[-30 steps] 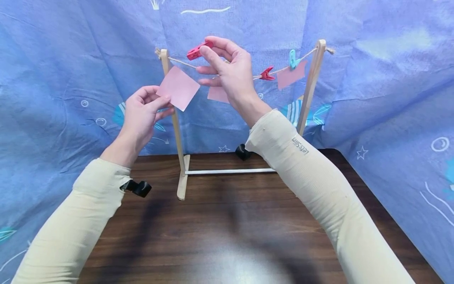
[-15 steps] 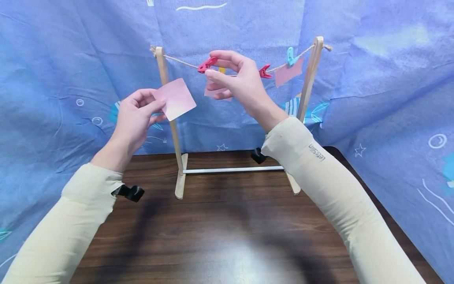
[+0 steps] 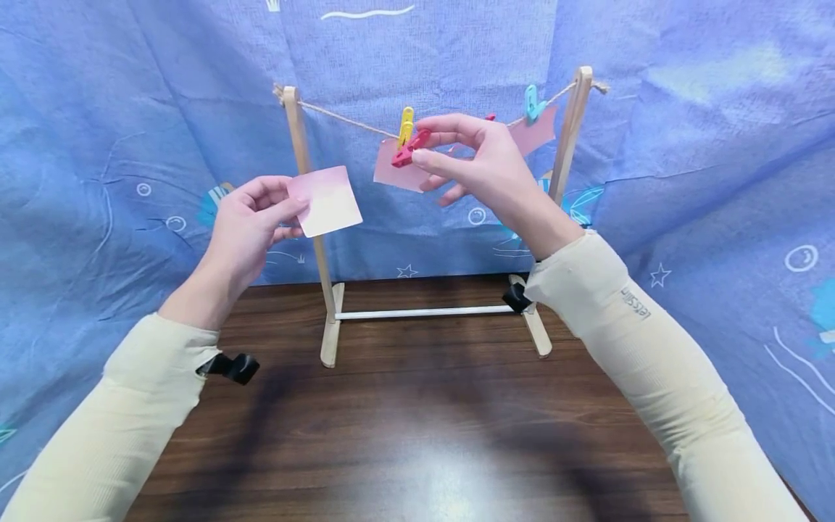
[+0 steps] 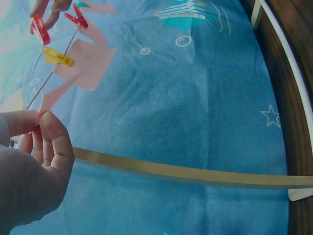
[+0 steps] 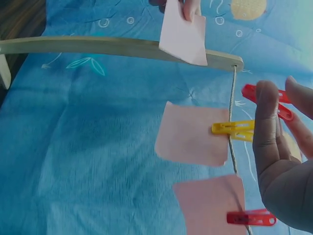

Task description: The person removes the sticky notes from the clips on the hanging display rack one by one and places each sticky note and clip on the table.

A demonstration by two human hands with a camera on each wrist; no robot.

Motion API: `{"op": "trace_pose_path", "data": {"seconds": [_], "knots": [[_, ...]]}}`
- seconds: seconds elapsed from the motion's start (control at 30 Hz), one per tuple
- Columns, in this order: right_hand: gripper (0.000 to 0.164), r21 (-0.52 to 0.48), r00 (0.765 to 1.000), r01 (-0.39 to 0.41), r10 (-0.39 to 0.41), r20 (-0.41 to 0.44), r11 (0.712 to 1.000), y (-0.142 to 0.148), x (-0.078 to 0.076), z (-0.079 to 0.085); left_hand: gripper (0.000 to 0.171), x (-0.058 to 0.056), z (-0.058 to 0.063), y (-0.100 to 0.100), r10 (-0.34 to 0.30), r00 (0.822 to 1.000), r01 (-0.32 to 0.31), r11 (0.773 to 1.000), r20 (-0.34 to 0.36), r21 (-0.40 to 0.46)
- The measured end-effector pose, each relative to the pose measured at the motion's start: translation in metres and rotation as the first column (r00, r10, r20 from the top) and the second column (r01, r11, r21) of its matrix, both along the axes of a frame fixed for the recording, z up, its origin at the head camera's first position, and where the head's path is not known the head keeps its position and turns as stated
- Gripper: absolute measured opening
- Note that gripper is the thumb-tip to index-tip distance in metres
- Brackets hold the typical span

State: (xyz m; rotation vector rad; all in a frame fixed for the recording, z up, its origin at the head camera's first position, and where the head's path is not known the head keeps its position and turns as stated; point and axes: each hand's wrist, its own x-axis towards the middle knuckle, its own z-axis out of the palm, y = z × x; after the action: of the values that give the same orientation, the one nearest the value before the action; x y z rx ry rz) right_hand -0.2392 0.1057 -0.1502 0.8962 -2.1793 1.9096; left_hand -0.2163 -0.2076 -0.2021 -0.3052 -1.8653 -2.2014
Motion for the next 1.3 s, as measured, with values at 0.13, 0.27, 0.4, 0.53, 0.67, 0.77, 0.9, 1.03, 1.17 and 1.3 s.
{"op": "trace_pose_path", "data": {"seconds": [0.13, 0.27, 0.4, 0.53, 0.67, 0.77, 0.9, 1.03, 1.17, 1.3], "knots": [[0.050, 0.106, 1.000, 0.002, -0.004, 0.018, 0.994, 0.014, 0.006, -0.004, 0.020, 0.004, -0.002, -0.001, -0.036, 0.999, 0.035, 0.998, -0.023, -0.043], [0.050, 0.178, 1.000, -0.005, 0.000, 0.026, 0.984, 0.029, 0.010, -0.012, 0.016, 0.009, -0.009, -0.005, -0.080, 0.996, 0.077, 0.994, -0.034, -0.081], [0.046, 0.246, 0.999, -0.006, -0.004, 0.041, 0.969, 0.044, 0.011, -0.025, 0.012, 0.013, -0.024, -0.010, -0.114, 0.993, 0.111, 0.986, -0.012, -0.121], [0.047, 0.285, 0.998, 0.009, -0.026, 0.055, 0.959, 0.061, 0.011, -0.038, 0.011, 0.016, -0.039, -0.018, -0.132, 0.991, 0.134, 0.980, 0.019, -0.150], [0.046, 0.281, 0.997, 0.016, -0.037, 0.070, 0.960, 0.078, 0.008, -0.049, 0.012, 0.017, -0.049, -0.026, -0.140, 0.988, 0.146, 0.984, 0.064, -0.106], [0.047, 0.281, 0.996, 0.003, -0.028, 0.084, 0.960, 0.089, 0.007, -0.057, 0.012, 0.017, -0.055, -0.029, -0.149, 0.985, 0.155, 0.986, 0.092, -0.066], [0.049, 0.288, 0.995, -0.020, -0.008, 0.096, 0.957, 0.101, 0.006, -0.069, 0.013, 0.018, -0.062, -0.031, -0.154, 0.983, 0.160, 0.985, 0.101, -0.059], [0.048, 0.298, 0.993, -0.029, -0.008, 0.121, 0.954, 0.109, 0.005, -0.084, 0.011, 0.019, -0.071, -0.030, -0.164, 0.979, 0.173, 0.983, 0.120, -0.064], [0.049, 0.312, 0.988, -0.041, -0.008, 0.154, 0.949, 0.113, 0.002, -0.101, 0.009, 0.019, -0.085, -0.028, -0.159, 0.976, 0.171, 0.983, 0.147, -0.072], [0.049, 0.315, 0.979, -0.063, -0.002, 0.202, 0.947, 0.117, -0.001, -0.121, 0.008, 0.017, -0.103, -0.024, -0.141, 0.974, 0.158, 0.984, 0.177, -0.086]]}}
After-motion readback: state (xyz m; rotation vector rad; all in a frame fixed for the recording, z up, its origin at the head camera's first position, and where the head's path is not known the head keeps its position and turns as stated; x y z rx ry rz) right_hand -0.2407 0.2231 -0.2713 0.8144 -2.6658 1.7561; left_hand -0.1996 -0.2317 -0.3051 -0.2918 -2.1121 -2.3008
